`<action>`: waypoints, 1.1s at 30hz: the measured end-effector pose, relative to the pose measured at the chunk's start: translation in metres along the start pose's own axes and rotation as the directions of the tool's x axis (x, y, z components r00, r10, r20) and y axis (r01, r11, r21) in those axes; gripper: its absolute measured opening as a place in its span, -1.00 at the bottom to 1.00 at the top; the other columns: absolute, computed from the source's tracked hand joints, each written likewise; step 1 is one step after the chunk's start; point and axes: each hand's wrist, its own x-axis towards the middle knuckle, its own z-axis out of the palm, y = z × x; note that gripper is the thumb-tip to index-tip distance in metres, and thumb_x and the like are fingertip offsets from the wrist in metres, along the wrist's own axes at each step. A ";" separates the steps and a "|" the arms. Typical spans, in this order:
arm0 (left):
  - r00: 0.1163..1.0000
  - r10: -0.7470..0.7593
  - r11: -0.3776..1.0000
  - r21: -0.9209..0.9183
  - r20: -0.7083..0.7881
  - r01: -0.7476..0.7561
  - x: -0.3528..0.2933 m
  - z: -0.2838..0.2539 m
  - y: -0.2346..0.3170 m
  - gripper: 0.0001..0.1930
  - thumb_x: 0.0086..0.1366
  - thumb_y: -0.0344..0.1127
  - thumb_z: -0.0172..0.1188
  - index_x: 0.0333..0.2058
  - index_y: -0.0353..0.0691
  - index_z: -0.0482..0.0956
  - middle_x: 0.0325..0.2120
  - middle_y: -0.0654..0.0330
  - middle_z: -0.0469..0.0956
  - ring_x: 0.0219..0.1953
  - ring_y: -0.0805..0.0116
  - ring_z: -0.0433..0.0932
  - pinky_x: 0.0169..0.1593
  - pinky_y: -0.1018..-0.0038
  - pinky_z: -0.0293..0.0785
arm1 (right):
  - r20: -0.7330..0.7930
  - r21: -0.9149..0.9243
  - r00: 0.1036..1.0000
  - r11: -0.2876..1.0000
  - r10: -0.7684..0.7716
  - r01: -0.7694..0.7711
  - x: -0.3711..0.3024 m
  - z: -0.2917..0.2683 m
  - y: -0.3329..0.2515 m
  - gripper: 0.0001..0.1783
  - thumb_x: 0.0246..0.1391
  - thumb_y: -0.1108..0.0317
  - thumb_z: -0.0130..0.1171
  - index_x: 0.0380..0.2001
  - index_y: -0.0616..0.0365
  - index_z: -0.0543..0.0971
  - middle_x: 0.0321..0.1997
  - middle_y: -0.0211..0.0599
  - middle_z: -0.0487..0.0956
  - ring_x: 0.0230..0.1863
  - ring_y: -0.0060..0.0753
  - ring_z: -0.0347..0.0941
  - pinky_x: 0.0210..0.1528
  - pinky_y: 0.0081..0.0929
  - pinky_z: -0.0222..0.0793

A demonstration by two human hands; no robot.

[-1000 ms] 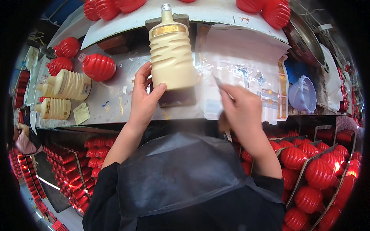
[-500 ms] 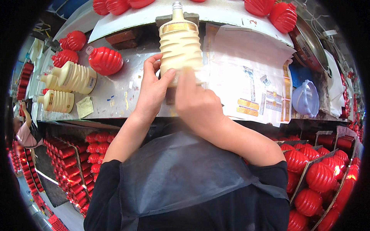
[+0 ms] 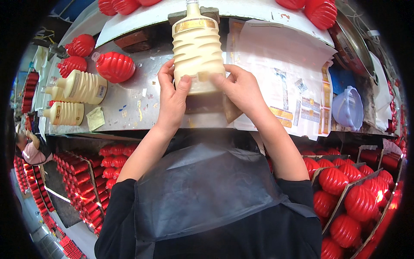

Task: The person applies adhesive labels to cream-colored ribbed plastic bottles on a metal workbench. They smooth each label, rotate the bottle to align it, and place finished bottles aside. A second person is visible in the background performing similar labeling work.

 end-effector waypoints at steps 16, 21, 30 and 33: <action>0.997 0.030 0.992 -0.125 0.064 -0.022 -0.003 -0.006 -0.007 -0.37 0.56 -0.16 0.05 0.43 -0.29 0.04 0.29 0.02 0.26 0.34 0.27 0.27 0.42 0.32 0.16 | -0.038 -0.056 0.999 0.998 0.013 -0.015 -0.005 0.002 -0.012 -0.33 0.25 -0.01 0.34 0.18 0.35 0.53 -0.40 -0.52 0.53 -0.41 -0.73 0.36 -0.30 -0.66 0.32; 0.993 -0.029 0.972 -0.228 0.113 0.054 -0.008 -0.012 -0.003 -0.43 0.62 -0.14 -0.09 0.45 -0.23 0.06 0.29 0.07 0.29 0.33 0.31 0.28 0.42 0.36 0.16 | 0.084 0.197 0.996 0.979 0.042 -0.058 -0.006 -0.003 -0.001 -0.41 0.48 0.00 0.06 0.31 0.26 0.46 -0.16 -0.50 0.58 -0.32 -0.74 0.34 -0.22 -0.66 0.34; 0.996 -0.044 0.985 -0.162 0.082 0.057 -0.009 -0.012 -0.006 -0.40 0.63 -0.04 -0.10 0.43 -0.29 0.07 0.30 0.07 0.27 0.33 0.31 0.27 0.43 0.36 0.14 | 0.187 0.227 0.982 0.973 0.007 -0.050 -0.011 -0.005 0.005 -0.34 0.46 0.01 0.11 0.38 0.29 0.38 0.01 -0.39 0.62 -0.09 -0.64 0.47 0.03 -0.64 0.39; 0.997 -0.016 0.991 -0.128 0.074 0.025 -0.007 -0.009 -0.008 -0.39 0.61 -0.09 -0.02 0.41 -0.35 0.05 0.31 0.05 0.24 0.34 0.30 0.25 0.43 0.35 0.14 | 0.092 0.125 0.993 0.990 -0.070 0.058 -0.010 0.005 0.005 -0.33 0.44 0.04 0.16 0.38 0.31 0.37 0.04 -0.29 0.63 0.01 -0.59 0.49 0.13 -0.57 0.38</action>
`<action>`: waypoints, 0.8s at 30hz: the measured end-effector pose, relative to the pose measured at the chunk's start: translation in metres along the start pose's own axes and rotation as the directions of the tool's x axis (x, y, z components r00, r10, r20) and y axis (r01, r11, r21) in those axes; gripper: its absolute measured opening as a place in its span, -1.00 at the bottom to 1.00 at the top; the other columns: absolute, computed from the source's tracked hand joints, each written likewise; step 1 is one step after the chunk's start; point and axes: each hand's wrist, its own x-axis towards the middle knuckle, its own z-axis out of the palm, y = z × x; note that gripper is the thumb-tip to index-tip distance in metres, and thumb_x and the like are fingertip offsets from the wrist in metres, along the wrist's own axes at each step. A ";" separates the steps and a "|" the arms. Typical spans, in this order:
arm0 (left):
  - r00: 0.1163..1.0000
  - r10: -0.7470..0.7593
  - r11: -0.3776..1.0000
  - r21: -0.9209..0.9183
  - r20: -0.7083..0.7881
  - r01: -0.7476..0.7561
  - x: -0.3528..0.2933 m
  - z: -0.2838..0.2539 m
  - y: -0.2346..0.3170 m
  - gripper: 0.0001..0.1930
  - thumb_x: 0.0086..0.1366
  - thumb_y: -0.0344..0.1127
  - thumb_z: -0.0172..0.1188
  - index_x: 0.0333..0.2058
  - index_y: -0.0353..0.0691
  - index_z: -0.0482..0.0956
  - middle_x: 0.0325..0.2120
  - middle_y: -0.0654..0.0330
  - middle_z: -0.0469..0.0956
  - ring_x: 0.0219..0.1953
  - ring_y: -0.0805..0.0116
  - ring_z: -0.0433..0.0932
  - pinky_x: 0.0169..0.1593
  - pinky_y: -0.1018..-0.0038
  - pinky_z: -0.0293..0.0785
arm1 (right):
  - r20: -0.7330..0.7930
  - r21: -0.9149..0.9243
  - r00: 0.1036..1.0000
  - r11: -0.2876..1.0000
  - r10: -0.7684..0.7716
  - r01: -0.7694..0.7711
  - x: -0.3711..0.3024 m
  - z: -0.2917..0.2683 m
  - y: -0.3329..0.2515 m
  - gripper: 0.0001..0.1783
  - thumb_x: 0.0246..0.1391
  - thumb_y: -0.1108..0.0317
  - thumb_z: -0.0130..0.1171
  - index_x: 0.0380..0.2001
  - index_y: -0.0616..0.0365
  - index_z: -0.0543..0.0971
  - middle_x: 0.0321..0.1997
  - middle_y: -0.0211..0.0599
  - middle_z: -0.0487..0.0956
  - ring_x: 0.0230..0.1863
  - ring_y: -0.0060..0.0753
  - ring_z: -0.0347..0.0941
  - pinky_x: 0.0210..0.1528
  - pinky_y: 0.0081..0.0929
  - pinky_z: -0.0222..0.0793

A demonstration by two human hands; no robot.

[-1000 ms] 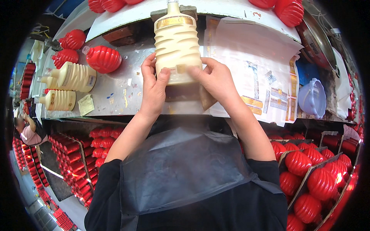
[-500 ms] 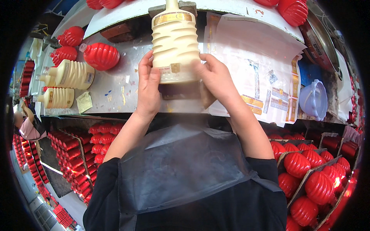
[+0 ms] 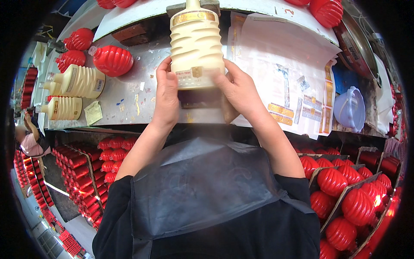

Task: The person applies adhesive labels to cream-colored ribbed plastic bottles on a metal workbench. They smooth each label, rotate the bottle to align it, and place finished bottles aside. A second person is visible in the background performing similar labeling work.

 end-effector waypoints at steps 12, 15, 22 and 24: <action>1.000 -0.022 1.000 0.005 0.013 0.022 0.002 0.003 -0.002 -0.31 0.55 -0.05 0.09 0.39 -0.37 0.03 0.32 0.01 0.22 0.36 0.29 0.21 0.45 0.33 0.11 | -0.105 0.061 0.994 0.998 -0.024 0.031 -0.001 0.008 0.001 -0.30 0.30 -0.02 0.29 0.32 0.23 0.47 -0.39 -0.41 0.60 -0.36 -0.67 0.45 -0.27 -0.59 0.40; 1.000 -0.021 1.000 -0.007 0.011 0.021 0.002 0.004 0.000 -0.32 0.55 -0.05 0.09 0.39 -0.37 0.04 0.31 0.01 0.22 0.36 0.28 0.22 0.45 0.33 0.11 | -0.101 0.021 0.994 0.999 -0.038 0.040 -0.001 0.008 0.000 -0.32 0.31 -0.01 0.28 0.32 0.23 0.48 -0.37 -0.39 0.62 -0.34 -0.65 0.47 -0.25 -0.57 0.43; 0.995 -0.065 0.995 -0.082 -0.075 0.059 0.005 0.011 0.005 -0.32 0.49 -0.14 0.16 0.31 -0.46 0.05 0.24 -0.09 0.32 0.24 0.26 0.36 0.33 0.34 0.29 | -0.058 0.034 0.998 0.999 -0.012 0.014 -0.002 0.002 -0.002 -0.35 0.44 0.06 0.16 0.36 0.33 0.39 0.07 -0.26 0.64 0.05 -0.57 0.49 0.13 -0.57 0.39; 0.993 -0.080 0.994 -0.082 -0.085 0.074 0.007 0.013 0.005 -0.33 0.48 -0.15 0.17 0.30 -0.46 0.05 0.24 -0.10 0.31 0.24 0.26 0.36 0.32 0.34 0.30 | -0.060 -0.041 0.998 0.999 0.019 -0.022 -0.001 0.005 -0.002 -0.34 0.44 0.06 0.16 0.36 0.35 0.39 0.07 -0.25 0.64 0.06 -0.57 0.49 0.15 -0.57 0.39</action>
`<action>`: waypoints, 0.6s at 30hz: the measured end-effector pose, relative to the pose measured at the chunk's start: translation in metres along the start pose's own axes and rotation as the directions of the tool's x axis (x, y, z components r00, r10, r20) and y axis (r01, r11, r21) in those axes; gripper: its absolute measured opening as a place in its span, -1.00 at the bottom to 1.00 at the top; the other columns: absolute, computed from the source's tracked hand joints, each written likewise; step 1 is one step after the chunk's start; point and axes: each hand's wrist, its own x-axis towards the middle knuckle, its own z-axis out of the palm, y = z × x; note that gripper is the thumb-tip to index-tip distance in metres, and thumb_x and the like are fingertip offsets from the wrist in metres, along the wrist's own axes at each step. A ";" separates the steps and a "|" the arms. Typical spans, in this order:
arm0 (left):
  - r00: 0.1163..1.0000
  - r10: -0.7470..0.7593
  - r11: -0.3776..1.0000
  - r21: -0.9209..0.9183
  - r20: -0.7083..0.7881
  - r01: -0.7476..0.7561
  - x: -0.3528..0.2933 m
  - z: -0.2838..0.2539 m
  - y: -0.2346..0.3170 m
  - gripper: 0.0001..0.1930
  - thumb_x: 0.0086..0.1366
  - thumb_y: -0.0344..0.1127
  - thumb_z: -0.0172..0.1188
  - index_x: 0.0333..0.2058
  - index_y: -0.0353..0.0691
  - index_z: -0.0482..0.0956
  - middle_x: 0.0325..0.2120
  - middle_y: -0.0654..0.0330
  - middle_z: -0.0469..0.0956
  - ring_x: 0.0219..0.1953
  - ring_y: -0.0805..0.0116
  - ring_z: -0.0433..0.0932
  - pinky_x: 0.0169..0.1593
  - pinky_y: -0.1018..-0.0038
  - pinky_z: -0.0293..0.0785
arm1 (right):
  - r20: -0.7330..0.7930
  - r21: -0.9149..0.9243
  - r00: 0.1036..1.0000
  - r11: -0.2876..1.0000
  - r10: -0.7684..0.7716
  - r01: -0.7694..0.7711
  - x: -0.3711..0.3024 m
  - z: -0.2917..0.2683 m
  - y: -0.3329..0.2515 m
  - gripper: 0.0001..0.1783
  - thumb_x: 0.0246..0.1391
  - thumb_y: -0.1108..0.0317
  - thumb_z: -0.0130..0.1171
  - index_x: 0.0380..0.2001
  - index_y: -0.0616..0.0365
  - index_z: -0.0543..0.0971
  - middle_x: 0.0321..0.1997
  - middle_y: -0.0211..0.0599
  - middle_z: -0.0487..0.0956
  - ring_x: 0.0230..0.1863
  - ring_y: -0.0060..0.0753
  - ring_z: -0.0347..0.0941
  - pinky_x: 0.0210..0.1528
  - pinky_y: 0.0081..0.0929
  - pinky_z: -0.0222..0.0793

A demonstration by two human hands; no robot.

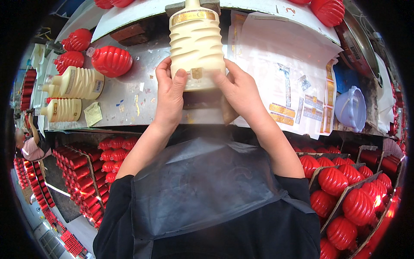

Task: The person applies adhesive labels to cream-colored ribbed plastic bottles on a metal workbench. They smooth each label, rotate the bottle to align it, and place finished bottles aside. A second person is visible in the background performing similar labeling work.

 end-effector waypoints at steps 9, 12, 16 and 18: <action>1.000 0.022 1.000 0.023 0.005 -0.022 -0.001 -0.001 -0.003 -0.32 0.48 -0.16 0.18 0.29 -0.48 0.04 0.24 -0.14 0.30 0.23 0.24 0.36 0.32 0.34 0.31 | 0.013 0.047 1.000 0.999 0.016 -0.017 0.001 0.000 0.007 -0.32 0.42 0.06 0.18 0.36 0.37 0.38 0.04 -0.22 0.65 0.03 -0.59 0.50 0.13 -0.59 0.39; 1.000 0.030 0.999 0.017 0.002 -0.030 0.000 -0.001 -0.004 -0.31 0.48 -0.14 0.18 0.30 -0.48 0.04 0.23 -0.13 0.31 0.23 0.24 0.37 0.32 0.34 0.31 | -0.085 0.103 0.993 0.991 -0.079 0.088 0.001 0.006 0.010 -0.35 0.29 -0.01 0.29 0.26 0.24 0.53 -0.42 -0.44 0.57 -0.40 -0.67 0.37 -0.29 -0.58 0.37; 0.999 0.043 0.998 0.051 -0.004 -0.043 0.001 0.000 -0.005 -0.30 0.48 -0.13 0.19 0.30 -0.47 0.04 0.22 -0.14 0.33 0.22 0.24 0.38 0.31 0.33 0.31 | -0.099 0.054 0.995 0.998 -0.015 0.020 0.002 -0.005 -0.006 -0.40 0.36 -0.04 0.17 0.20 0.25 0.57 -0.33 -0.42 0.57 -0.30 -0.64 0.40 -0.17 -0.58 0.37; 0.998 0.058 0.995 0.079 -0.005 -0.057 0.001 0.000 -0.004 -0.30 0.48 -0.12 0.19 0.30 -0.47 0.04 0.22 -0.16 0.34 0.21 0.23 0.39 0.31 0.33 0.31 | -0.131 0.091 0.981 0.987 0.140 -0.129 0.005 -0.023 -0.024 -0.44 0.46 0.03 -0.08 0.24 0.24 0.54 -0.33 -0.61 0.40 -0.28 -0.69 0.30 -0.11 -0.73 0.23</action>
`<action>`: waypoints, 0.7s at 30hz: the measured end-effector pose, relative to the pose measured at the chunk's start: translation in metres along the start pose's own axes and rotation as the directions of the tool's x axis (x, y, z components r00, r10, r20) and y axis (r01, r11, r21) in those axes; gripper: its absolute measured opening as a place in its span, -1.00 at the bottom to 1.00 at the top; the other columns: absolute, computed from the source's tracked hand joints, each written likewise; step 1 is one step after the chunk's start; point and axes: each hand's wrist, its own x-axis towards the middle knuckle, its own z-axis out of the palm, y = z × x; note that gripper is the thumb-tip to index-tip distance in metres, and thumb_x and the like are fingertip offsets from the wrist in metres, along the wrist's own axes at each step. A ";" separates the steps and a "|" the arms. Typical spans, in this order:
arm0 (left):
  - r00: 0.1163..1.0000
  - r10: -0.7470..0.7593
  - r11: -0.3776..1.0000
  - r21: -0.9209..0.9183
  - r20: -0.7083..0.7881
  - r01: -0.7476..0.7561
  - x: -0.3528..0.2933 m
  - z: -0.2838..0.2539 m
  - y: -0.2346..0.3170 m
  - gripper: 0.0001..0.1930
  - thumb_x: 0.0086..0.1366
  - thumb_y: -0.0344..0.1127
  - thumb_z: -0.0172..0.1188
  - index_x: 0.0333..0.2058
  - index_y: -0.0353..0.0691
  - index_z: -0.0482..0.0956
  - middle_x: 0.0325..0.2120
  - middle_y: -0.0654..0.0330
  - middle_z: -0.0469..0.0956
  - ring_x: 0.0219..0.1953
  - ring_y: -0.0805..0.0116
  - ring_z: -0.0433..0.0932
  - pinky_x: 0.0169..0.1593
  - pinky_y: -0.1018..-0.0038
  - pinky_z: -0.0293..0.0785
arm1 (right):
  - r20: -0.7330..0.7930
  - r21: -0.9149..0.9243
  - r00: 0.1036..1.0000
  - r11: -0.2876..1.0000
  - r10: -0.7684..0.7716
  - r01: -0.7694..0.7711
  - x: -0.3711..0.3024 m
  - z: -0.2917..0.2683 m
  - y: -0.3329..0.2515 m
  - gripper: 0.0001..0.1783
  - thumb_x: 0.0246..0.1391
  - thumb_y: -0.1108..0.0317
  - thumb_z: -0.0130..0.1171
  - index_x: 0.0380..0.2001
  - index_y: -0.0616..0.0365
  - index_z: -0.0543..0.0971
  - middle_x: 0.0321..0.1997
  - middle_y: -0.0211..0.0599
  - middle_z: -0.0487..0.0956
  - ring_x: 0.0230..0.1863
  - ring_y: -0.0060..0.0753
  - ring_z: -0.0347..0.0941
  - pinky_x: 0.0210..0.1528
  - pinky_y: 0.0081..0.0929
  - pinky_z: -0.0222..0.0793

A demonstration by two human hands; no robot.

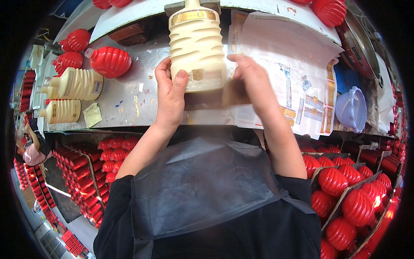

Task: The person applies adhesive labels to cream-colored ribbed plastic bottles on a metal workbench. They smooth each label, rotate the bottle to align it, and place finished bottles aside. A second person is visible in the background performing similar labeling work.

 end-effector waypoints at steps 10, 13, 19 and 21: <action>0.998 0.055 0.997 0.055 -0.011 -0.054 0.000 0.000 -0.003 -0.31 0.50 -0.07 0.15 0.31 -0.46 0.07 0.21 -0.17 0.37 0.22 0.19 0.40 0.31 0.30 0.32 | -0.019 -0.636 0.555 0.438 -0.832 0.635 -0.020 0.024 -0.032 -0.71 0.05 0.53 0.35 -0.10 0.18 0.67 -0.29 -0.11 0.70 -0.33 -0.06 0.65 -0.23 -0.28 0.57; 0.998 0.064 0.996 0.066 -0.023 -0.063 0.000 -0.001 -0.004 -0.36 0.52 -0.09 0.10 0.31 -0.44 0.11 0.22 -0.14 0.37 0.23 0.20 0.40 0.32 0.30 0.30 | 0.170 -0.706 0.290 0.088 -0.942 0.703 -0.025 0.024 -0.030 -0.68 -0.09 0.61 0.43 -0.19 0.12 0.74 -0.30 -0.22 0.74 -0.32 -0.22 0.68 -0.28 -0.40 0.58; 1.000 -0.002 1.000 -0.030 -0.031 0.001 -0.001 -0.004 0.001 -0.41 0.54 -0.14 0.05 0.33 -0.42 0.13 0.24 -0.10 0.36 0.25 0.21 0.38 0.35 0.31 0.27 | 0.071 -0.497 0.512 0.415 -0.856 0.762 -0.049 0.032 -0.016 -0.81 0.09 0.61 0.33 -0.21 0.19 0.69 -0.32 -0.28 0.72 -0.35 -0.50 0.63 -0.30 -0.50 0.55; 0.999 -0.006 1.000 -0.017 -0.037 0.005 -0.002 -0.005 0.003 -0.40 0.54 -0.14 0.05 0.34 -0.43 0.12 0.24 -0.10 0.36 0.25 0.21 0.38 0.35 0.31 0.27 | -0.269 -0.084 0.820 0.860 -0.505 0.503 -0.042 0.031 -0.014 -0.70 0.22 0.51 0.22 0.02 0.26 0.54 -0.21 -0.27 0.65 -0.19 -0.52 0.59 -0.11 -0.51 0.52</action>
